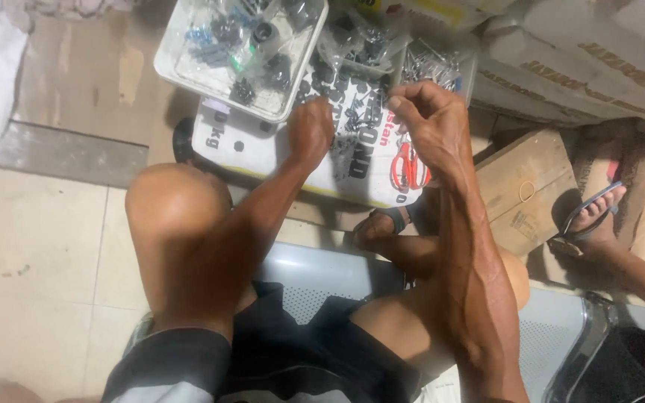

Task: Assembling small metal hardware components like screws and washers by hand in a warehouse setting.

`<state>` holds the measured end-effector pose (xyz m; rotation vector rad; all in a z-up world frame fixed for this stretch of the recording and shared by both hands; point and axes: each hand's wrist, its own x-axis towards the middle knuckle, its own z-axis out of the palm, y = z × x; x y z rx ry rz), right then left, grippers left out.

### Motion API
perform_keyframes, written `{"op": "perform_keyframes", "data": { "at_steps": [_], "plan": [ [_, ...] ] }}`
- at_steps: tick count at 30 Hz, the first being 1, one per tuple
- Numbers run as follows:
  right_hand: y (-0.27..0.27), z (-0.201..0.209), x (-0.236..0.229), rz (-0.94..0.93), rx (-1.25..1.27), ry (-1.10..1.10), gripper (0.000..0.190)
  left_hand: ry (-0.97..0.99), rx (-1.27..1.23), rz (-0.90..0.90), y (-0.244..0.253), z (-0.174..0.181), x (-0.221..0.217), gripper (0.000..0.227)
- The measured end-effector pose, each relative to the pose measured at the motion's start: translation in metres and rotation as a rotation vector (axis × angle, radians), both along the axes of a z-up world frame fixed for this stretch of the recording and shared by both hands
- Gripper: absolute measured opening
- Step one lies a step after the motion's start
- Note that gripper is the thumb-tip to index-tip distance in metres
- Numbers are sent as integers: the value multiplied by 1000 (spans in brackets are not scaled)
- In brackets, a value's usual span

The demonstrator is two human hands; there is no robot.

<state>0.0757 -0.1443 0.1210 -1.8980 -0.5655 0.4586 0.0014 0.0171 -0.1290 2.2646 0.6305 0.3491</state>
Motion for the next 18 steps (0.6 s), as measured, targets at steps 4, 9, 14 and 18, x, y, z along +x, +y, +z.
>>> {"op": "perform_keyframes", "data": {
  "at_steps": [4, 9, 14, 18],
  "plan": [
    [6, 22, -7, -7, 68, 64, 15, -46, -43, 5, -3, -1, 0, 29],
    [11, 20, -7, 32, 131, 145, 19, -57, -97, 16, -9, 22, -4, 29],
    [7, 25, -1, 46, 171, 126, 17, -259, -447, 66, 2, 116, 8, 25],
    [7, 47, -12, 78, 262, 65, 31, -248, -695, 50, 11, 230, -3, 17]
  ]
}}
